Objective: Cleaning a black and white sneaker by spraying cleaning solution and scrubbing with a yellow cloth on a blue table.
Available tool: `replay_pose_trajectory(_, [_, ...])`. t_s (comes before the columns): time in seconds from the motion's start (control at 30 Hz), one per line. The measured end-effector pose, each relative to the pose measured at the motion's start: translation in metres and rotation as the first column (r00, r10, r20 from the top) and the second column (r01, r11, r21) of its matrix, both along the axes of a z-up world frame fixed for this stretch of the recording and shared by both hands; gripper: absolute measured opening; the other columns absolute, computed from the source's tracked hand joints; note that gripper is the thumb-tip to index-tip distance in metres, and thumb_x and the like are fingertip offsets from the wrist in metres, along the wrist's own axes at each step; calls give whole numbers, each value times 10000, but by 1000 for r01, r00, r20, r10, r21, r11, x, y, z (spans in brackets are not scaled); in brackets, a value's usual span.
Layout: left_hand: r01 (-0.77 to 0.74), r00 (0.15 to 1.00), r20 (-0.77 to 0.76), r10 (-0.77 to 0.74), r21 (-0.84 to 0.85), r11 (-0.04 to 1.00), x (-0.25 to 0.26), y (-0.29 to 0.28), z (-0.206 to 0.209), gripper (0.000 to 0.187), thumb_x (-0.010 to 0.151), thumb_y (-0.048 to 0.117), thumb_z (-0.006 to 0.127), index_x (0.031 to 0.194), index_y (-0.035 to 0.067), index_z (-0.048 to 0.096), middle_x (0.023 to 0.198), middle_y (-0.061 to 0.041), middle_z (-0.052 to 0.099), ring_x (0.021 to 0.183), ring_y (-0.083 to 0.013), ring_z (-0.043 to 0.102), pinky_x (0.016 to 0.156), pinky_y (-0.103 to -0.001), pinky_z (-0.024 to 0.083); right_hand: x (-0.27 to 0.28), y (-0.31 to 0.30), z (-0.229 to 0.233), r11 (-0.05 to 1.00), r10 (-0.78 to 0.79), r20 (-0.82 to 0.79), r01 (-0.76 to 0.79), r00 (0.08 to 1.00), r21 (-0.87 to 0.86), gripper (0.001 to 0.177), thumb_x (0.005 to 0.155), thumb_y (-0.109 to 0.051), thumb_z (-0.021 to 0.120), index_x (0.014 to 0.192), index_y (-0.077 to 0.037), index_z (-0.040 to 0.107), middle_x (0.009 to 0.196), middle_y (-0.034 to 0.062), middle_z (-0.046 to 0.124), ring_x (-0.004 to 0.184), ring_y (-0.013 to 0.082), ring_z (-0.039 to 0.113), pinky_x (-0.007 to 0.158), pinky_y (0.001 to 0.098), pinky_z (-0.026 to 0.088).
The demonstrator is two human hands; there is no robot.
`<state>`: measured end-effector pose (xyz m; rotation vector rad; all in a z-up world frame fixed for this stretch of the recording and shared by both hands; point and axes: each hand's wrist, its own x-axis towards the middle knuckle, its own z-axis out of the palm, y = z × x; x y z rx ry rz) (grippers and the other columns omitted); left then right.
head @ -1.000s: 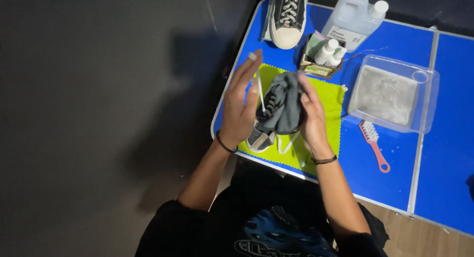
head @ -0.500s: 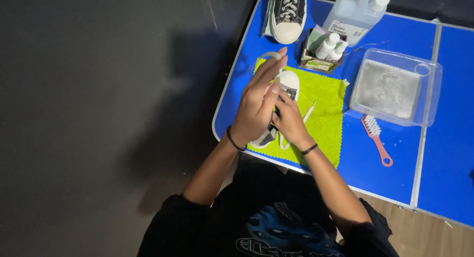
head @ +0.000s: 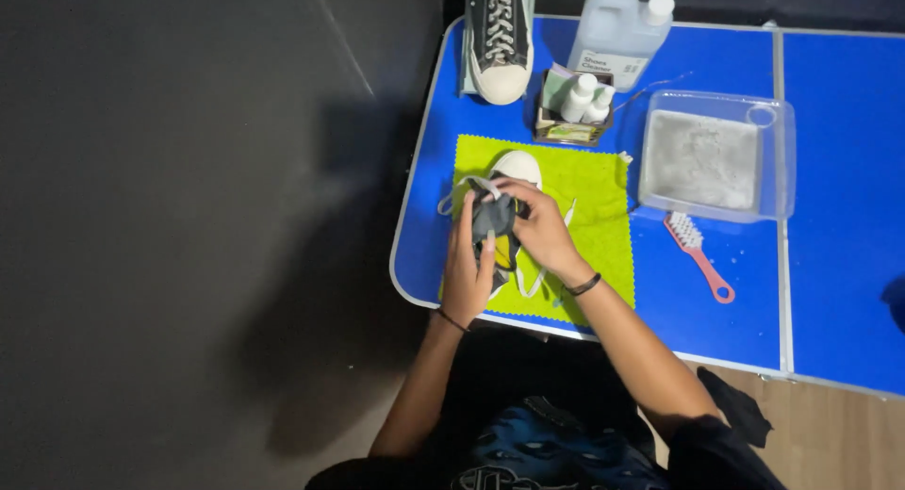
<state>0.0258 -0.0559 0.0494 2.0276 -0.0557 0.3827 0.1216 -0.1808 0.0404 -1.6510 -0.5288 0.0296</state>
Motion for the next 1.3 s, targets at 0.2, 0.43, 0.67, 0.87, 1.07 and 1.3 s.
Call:
replay_pose_trajectory(0.2, [-59,998,30,56,77,995,-6,-3,-51,672,1055,140,443,1647,54,135,1654,-283,184,1497,-481,248,1181,-559,309,12,5,41,973,-17,-166,55,986,225,205,901,-68,799,1093,-41,735,1224,140,688,1207,248,600,1096,430,450])
replay_pose_trajectory(0.43, [-106,994,28,106,1,994,-4,-8,-57,709,1042,114,398,1660,78,53,1671,-287,105,1517,-498,167,1177,-569,308,30,18,100,954,-28,-147,71,989,292,165,932,-83,771,1091,-47,743,1255,173,672,1210,212,583,1103,411,449])
replay_pose_trajectory(0.67, [-223,918,369,143,185,957,-8,-8,-58,416,1035,141,532,1396,1,380,1543,-291,324,1451,-464,384,1211,-554,389,45,10,168,818,128,-25,-91,991,568,256,924,74,680,1093,-105,746,1217,88,709,1133,214,671,981,304,592])
replay_pose_trajectory(0.87, [-203,937,344,66,378,903,-17,1,-56,205,941,83,584,1138,81,638,1163,-124,585,1112,-316,553,987,-486,396,24,-63,202,736,13,165,-121,986,666,239,977,-8,776,1174,-88,666,1164,34,718,1079,146,673,1045,316,567])
replay_pose_trajectory(1.07, [25,984,115,-136,668,744,-19,15,-46,293,939,326,660,1119,96,672,1111,-50,666,1063,-250,560,936,-484,384,-34,-122,171,971,-218,249,185,944,150,120,1035,-173,705,1106,-122,623,1301,103,662,1249,221,649,1133,355,547])
replay_pose_trajectory(1.3, [131,981,-62,-182,907,399,-15,22,-43,438,803,445,775,1059,115,643,1035,-79,570,1077,-290,501,928,-565,372,-55,-146,36,872,-371,222,421,902,-251,154,946,48,690,1061,-41,740,1111,215,715,1065,444,672,978,509,493])
